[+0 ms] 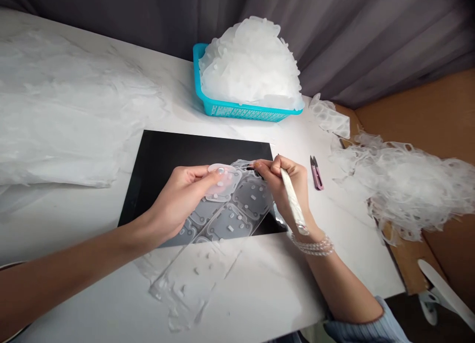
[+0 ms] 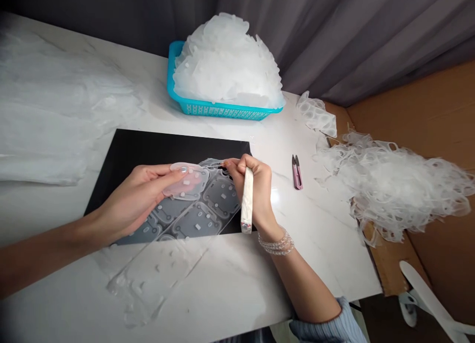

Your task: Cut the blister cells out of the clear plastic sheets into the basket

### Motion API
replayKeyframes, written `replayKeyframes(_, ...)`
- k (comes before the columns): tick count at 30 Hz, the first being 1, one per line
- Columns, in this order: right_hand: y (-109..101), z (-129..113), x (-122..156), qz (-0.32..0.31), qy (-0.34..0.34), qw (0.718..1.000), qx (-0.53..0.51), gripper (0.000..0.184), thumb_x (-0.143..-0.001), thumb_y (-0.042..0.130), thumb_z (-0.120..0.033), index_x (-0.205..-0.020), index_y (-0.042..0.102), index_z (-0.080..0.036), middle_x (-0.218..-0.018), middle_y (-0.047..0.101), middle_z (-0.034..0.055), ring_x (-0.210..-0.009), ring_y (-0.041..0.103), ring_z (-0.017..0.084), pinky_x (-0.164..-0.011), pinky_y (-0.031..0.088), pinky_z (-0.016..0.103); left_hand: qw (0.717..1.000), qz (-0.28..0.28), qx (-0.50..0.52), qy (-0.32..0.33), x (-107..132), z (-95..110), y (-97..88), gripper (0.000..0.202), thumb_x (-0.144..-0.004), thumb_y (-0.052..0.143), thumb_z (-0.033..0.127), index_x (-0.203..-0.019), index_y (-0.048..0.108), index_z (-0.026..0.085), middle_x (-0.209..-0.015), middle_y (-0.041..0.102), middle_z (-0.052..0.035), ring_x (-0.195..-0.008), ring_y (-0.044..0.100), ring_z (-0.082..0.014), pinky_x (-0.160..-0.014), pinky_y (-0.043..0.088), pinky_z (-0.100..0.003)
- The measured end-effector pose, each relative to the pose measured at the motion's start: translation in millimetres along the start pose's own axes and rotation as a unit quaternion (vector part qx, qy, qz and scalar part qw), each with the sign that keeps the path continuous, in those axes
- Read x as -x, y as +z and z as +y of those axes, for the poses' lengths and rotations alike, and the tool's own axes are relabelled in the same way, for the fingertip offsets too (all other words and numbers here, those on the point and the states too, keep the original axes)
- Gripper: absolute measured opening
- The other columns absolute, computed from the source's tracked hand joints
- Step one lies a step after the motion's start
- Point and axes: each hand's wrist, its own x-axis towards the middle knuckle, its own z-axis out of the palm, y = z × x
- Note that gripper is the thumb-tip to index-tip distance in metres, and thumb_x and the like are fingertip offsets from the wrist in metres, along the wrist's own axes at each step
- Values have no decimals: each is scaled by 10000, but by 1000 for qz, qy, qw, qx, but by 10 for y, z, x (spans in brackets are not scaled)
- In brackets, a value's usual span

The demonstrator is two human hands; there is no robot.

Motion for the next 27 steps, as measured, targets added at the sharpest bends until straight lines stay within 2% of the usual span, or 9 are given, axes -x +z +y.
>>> replayKeyframes(6,6,47,-45,14,-3,1000,10,441,-783,712,-225,-604,309,-209,-755,687,25,-699,594,123,-597,379,248,998,55,34,18,76,-33,56,286,-814,722,420,-973,769,187,-1033,749,-71,-1068,649,-241,-978,503,-365)
replayKeyframes(9,32,-42,-36,-6,11,1000,19,440,-791,708,-244,-621,304,-212,-732,663,7,-703,596,120,-615,396,242,998,53,18,11,81,-37,73,270,-821,717,408,-951,767,177,-1017,752,-74,-1077,652,-244,-958,516,-349)
replayKeyframes(14,44,-229,-26,-178,46,983,18,478,-804,716,-379,-628,301,-217,-687,617,-10,-681,561,118,-598,398,239,1000,10,-17,-8,36,20,43,231,-862,665,378,-940,763,183,-968,759,-66,-991,682,-220,-861,541,-313)
replayKeyframes(16,36,-245,-26,-214,39,976,-18,510,-779,745,-403,-630,294,-218,-718,633,-2,-690,550,120,-610,403,246,999,-2,-31,-20,16,51,21,226,-860,664,372,-937,758,181,-943,758,-65,-956,688,-209,-829,536,-296)
replayKeyframes(21,23,-241,5,-193,29,980,-44,537,-771,771,-363,-605,282,-217,-662,609,-5,-681,581,135,-630,434,262,997,-46,-57,-15,-39,110,6,232,-753,782,383,-873,724,193,-858,720,-18,-823,665,-147,-690,507,-220)
replayKeyframes(24,18,-264,48,-181,4,983,-32,506,-783,764,-332,-597,309,-213,-709,657,18,-747,632,163,-678,478,278,997,-36,-58,-38,-62,142,26,315,-703,826,349,-976,723,230,-869,716,-10,-784,648,-137,-627,491,-211)
replayKeyframes(27,16,-266,87,-167,-45,985,17,472,-818,723,-299,-599,315,-211,-734,671,23,-737,615,151,-684,482,273,996,-43,-50,-65,-63,156,48,375,-701,825,314,-1054,723,240,-899,729,-29,-787,649,-149,-614,491,-219)
